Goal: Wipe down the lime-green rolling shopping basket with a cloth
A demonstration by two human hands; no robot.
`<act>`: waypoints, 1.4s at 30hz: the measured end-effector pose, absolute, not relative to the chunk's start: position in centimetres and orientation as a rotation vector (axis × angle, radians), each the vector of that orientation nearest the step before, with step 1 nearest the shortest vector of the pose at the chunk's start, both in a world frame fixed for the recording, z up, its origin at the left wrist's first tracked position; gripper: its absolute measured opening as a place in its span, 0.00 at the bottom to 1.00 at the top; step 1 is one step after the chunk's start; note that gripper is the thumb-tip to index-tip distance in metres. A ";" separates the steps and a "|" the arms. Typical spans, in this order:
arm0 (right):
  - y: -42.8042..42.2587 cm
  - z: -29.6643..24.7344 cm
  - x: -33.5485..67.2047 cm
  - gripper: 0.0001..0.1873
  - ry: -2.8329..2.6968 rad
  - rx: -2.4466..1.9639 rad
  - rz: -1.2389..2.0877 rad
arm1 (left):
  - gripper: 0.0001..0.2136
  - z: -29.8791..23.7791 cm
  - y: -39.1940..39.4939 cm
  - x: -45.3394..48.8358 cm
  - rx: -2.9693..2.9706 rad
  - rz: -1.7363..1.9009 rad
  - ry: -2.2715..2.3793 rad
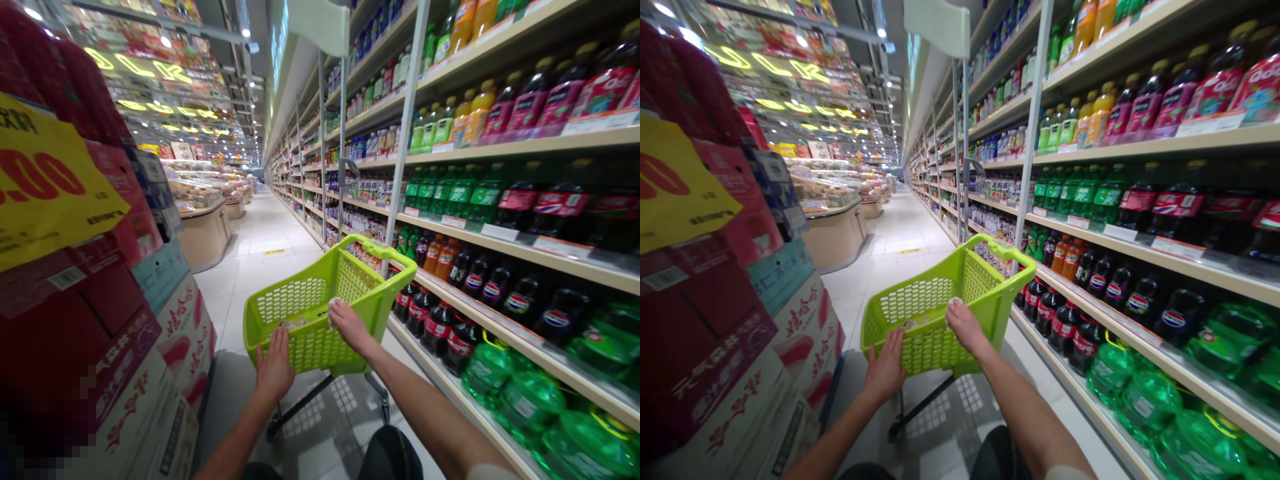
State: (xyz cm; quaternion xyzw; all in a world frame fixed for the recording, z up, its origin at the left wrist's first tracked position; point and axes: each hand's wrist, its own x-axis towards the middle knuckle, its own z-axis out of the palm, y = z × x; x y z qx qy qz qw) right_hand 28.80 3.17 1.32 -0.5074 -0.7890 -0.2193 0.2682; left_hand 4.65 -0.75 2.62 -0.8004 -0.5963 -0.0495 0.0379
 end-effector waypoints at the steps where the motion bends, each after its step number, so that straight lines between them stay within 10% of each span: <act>1: 3.1 1.4 29.3 0.17 -2.123 -1.383 -0.602 | 0.36 2.6 -0.7 4.4 -2.453 -0.152 -1.834; 25: 2.8 8.5 37.9 0.22 -1.816 -1.614 -0.640 | 0.36 2.6 -1.3 3.0 -2.412 -0.199 -1.982; 42: 3.1 0.8 29.2 0.28 -2.054 -1.647 -0.473 | 0.34 1.7 -1.9 0.5 -2.416 -0.266 -2.009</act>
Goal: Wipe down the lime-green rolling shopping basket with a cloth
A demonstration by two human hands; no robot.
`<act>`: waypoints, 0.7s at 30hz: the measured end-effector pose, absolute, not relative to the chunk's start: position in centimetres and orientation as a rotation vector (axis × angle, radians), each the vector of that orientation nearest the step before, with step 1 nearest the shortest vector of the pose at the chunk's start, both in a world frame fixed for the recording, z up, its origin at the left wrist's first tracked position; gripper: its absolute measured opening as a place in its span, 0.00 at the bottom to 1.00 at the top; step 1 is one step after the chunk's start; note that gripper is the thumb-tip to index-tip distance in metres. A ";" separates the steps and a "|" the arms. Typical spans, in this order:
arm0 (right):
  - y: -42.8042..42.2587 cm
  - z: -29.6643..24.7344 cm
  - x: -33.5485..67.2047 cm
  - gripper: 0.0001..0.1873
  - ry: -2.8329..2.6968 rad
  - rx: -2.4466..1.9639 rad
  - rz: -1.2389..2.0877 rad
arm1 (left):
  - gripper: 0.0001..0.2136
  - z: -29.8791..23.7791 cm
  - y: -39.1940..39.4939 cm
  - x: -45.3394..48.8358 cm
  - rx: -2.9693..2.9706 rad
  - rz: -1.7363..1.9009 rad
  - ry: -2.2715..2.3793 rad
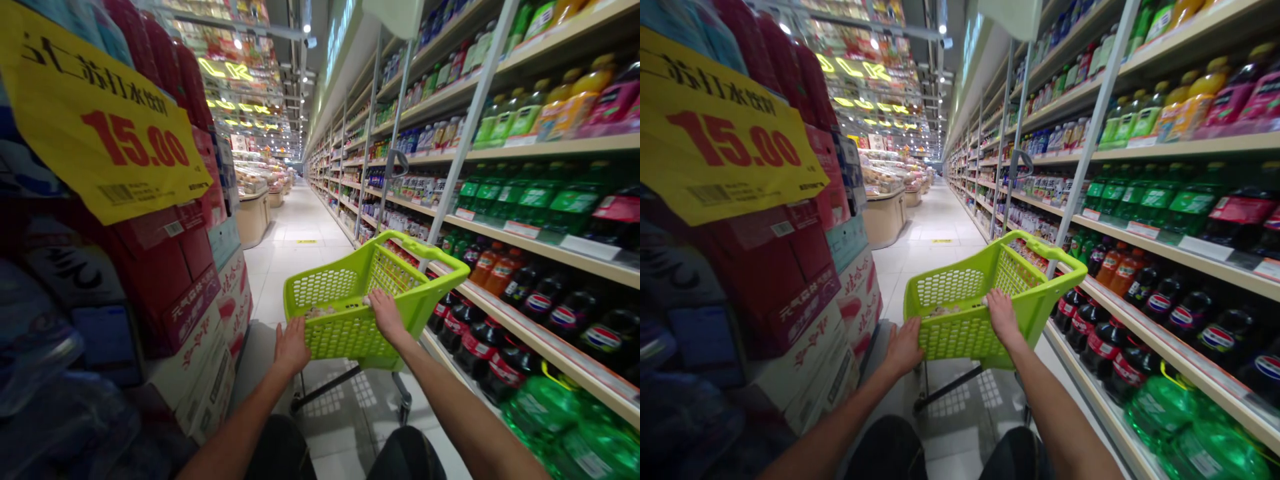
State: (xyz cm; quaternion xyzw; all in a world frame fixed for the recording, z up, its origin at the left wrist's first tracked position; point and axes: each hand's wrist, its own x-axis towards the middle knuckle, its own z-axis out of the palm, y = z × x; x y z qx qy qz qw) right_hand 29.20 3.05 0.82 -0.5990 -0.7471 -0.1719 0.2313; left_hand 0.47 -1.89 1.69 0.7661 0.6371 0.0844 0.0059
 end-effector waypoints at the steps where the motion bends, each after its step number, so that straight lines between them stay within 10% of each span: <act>1: 3.4 0.7 29.0 0.27 -2.015 -1.665 -0.453 | 0.34 1.6 -2.2 1.0 2.396 0.266 1.986; 21: -5.1 -3.5 23.5 0.28 -1.757 -1.467 -0.250 | 0.32 0.5 -5.2 4.9 2.706 0.200 1.626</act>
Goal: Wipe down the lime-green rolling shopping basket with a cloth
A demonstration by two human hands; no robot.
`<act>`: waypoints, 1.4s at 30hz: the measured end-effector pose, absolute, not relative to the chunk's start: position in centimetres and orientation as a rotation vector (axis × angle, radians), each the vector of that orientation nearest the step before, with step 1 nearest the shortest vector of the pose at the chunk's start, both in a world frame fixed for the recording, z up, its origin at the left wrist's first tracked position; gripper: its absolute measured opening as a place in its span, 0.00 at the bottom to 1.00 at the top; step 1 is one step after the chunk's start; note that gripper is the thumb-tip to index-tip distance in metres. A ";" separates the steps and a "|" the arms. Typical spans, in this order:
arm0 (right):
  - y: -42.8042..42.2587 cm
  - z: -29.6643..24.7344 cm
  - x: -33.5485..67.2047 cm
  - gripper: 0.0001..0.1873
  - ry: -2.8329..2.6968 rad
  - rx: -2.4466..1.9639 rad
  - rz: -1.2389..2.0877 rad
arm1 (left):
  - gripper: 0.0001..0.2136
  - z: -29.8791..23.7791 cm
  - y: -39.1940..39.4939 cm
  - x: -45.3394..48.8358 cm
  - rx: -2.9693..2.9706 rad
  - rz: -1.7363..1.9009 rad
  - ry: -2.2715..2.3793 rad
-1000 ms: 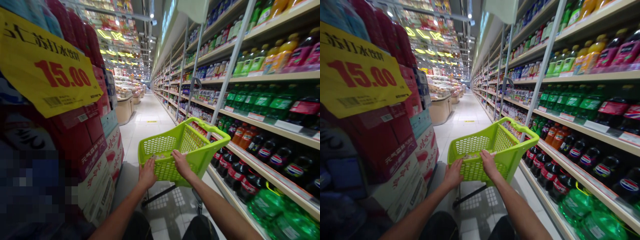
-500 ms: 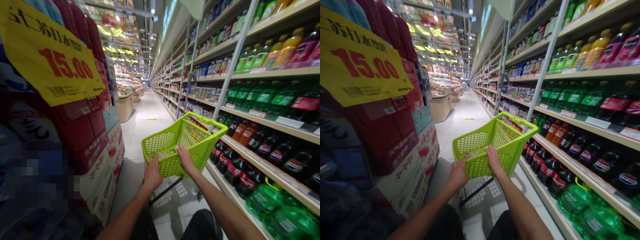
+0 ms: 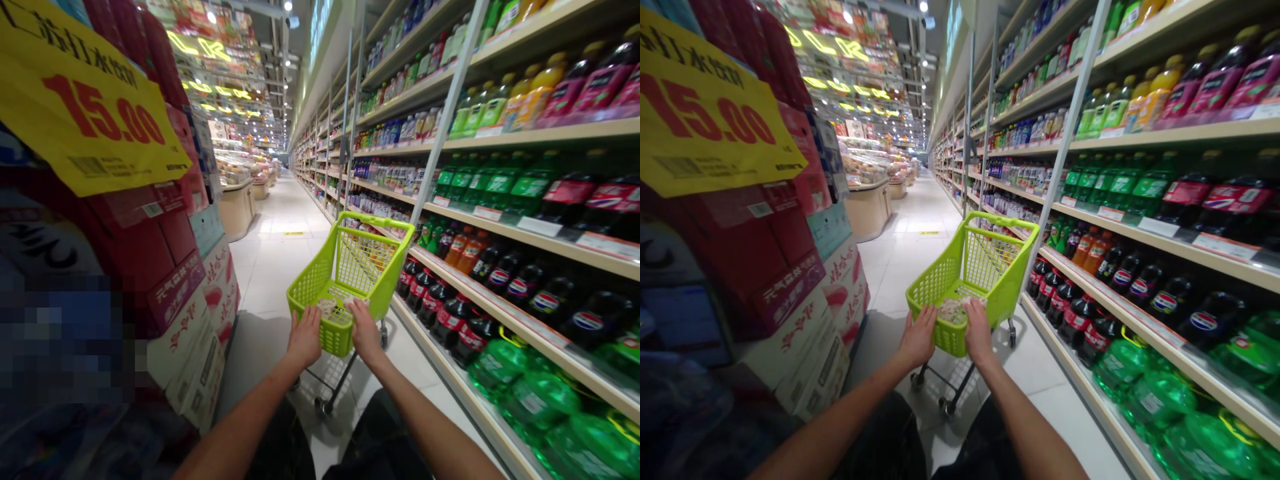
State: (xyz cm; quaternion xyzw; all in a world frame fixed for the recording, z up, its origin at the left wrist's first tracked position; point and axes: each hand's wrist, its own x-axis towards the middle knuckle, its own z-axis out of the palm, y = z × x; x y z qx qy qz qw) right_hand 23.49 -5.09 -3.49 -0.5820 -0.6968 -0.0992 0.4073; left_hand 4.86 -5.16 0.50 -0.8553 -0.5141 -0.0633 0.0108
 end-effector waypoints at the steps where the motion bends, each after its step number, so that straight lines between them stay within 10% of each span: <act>1: -6.0 -3.8 23.2 0.28 -1.773 -1.449 -0.249 | 0.32 0.5 -5.2 5.0 -2.690 -0.197 -1.549; 42: -7.8 -8.5 19.1 0.23 -1.759 -1.222 -0.516 | 0.29 -1.0 -5.9 5.0 -2.668 -0.348 -1.410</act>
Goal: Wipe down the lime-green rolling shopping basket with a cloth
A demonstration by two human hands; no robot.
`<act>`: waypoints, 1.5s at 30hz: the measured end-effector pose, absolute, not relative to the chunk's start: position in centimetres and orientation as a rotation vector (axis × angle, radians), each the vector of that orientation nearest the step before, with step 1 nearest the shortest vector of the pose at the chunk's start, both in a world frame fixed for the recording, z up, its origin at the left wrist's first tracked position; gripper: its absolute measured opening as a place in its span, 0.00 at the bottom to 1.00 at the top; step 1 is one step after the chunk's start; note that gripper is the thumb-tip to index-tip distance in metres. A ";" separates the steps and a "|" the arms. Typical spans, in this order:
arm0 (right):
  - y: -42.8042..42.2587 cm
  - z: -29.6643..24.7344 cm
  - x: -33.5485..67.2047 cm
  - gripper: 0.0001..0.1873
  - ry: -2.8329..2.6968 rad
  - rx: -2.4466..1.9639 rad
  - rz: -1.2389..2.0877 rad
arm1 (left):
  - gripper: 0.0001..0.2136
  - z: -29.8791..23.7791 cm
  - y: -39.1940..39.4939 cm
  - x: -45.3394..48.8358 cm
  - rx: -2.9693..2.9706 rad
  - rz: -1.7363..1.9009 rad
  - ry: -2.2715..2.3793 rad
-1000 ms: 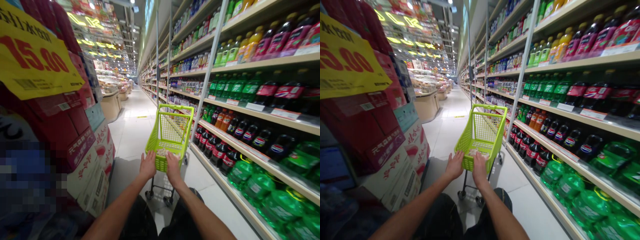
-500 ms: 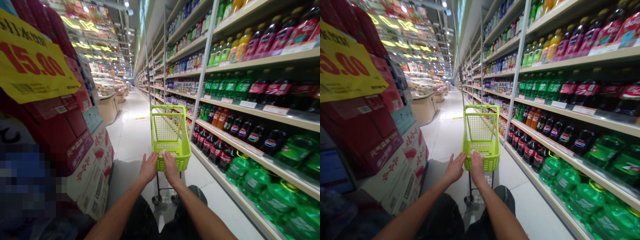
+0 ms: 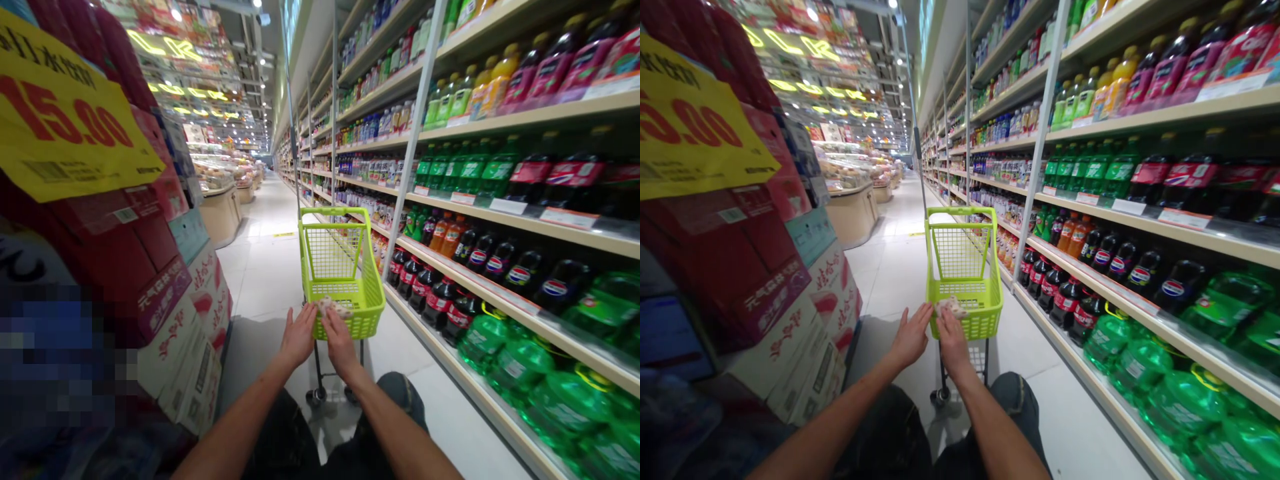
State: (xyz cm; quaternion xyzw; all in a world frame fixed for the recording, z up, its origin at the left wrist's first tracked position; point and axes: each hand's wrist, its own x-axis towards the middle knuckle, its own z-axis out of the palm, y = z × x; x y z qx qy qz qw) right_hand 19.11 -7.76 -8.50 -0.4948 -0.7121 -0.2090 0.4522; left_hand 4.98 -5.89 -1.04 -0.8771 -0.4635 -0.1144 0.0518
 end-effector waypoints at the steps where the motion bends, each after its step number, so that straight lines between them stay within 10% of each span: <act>1: -7.8 -9.6 18.3 0.22 -1.755 -1.216 -0.515 | 0.29 -1.0 -5.9 4.8 -2.668 -0.328 -1.404; 45: -11.9 -11.1 25.6 0.25 -1.664 -1.406 -0.371 | 0.35 -1.5 -6.3 5.2 -2.613 -0.314 -1.546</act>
